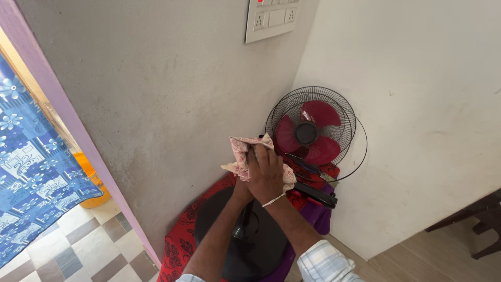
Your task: The person wipes the fan stand and motor housing with a cloth, then attaches the fan blades and front grill to the motor. The person secures the grill with a knob and wipes the knob.
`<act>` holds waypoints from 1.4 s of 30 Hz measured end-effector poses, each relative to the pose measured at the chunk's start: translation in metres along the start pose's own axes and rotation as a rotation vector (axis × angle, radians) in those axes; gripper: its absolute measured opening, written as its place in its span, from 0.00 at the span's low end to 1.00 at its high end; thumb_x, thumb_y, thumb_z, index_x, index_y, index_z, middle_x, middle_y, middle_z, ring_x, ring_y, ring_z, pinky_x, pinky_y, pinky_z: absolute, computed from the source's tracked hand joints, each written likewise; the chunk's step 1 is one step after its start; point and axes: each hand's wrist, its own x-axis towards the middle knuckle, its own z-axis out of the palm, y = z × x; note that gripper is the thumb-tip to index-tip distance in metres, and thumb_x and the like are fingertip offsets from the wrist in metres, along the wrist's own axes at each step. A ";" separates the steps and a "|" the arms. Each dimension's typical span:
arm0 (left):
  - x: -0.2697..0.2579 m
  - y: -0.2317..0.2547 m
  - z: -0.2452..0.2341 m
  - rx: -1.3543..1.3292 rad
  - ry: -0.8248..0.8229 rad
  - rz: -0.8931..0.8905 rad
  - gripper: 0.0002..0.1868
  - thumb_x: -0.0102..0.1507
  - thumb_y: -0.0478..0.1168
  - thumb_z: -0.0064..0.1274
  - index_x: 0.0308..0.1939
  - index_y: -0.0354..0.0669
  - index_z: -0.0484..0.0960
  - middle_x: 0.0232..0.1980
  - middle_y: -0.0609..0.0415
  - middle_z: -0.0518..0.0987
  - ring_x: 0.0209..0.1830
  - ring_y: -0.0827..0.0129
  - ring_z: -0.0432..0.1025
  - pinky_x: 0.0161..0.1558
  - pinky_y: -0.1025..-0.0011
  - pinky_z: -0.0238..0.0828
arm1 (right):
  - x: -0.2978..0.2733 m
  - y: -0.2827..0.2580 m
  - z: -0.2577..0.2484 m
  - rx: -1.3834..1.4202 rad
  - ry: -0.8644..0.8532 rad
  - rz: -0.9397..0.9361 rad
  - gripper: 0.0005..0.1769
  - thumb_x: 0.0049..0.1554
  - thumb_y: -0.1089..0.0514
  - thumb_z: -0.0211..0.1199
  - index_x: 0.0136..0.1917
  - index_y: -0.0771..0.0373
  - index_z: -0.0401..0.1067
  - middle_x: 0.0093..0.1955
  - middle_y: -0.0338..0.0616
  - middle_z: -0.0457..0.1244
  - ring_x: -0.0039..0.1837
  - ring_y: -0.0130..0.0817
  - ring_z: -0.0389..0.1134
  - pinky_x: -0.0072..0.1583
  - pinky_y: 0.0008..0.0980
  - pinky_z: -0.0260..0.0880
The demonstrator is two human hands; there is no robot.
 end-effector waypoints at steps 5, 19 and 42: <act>0.000 -0.009 0.003 0.086 0.064 0.100 0.25 0.61 0.36 0.57 0.62 0.38 0.74 0.62 0.42 0.77 0.67 0.47 0.69 0.67 0.52 0.64 | -0.008 0.033 -0.005 0.290 0.035 -0.028 0.24 0.53 0.56 0.69 0.59 0.71 0.74 0.64 0.58 0.59 0.65 0.57 0.66 0.63 0.48 0.71; 0.009 0.023 -0.008 -0.142 0.045 -0.177 0.24 0.57 0.33 0.61 0.57 0.36 0.75 0.53 0.44 0.81 0.55 0.56 0.78 0.54 0.61 0.75 | -0.072 0.111 0.057 1.017 -0.178 0.505 0.19 0.54 0.67 0.71 0.59 0.68 0.74 0.54 0.47 0.73 0.55 0.32 0.76 0.56 0.32 0.79; -0.009 -0.029 0.019 0.212 0.012 -0.064 0.18 0.64 0.35 0.57 0.59 0.42 0.80 0.58 0.46 0.82 0.60 0.52 0.76 0.59 0.58 0.73 | -0.044 0.107 0.096 1.810 -0.336 1.005 0.35 0.47 0.70 0.68 0.67 0.65 0.65 0.56 0.45 0.68 0.55 0.34 0.72 0.57 0.37 0.77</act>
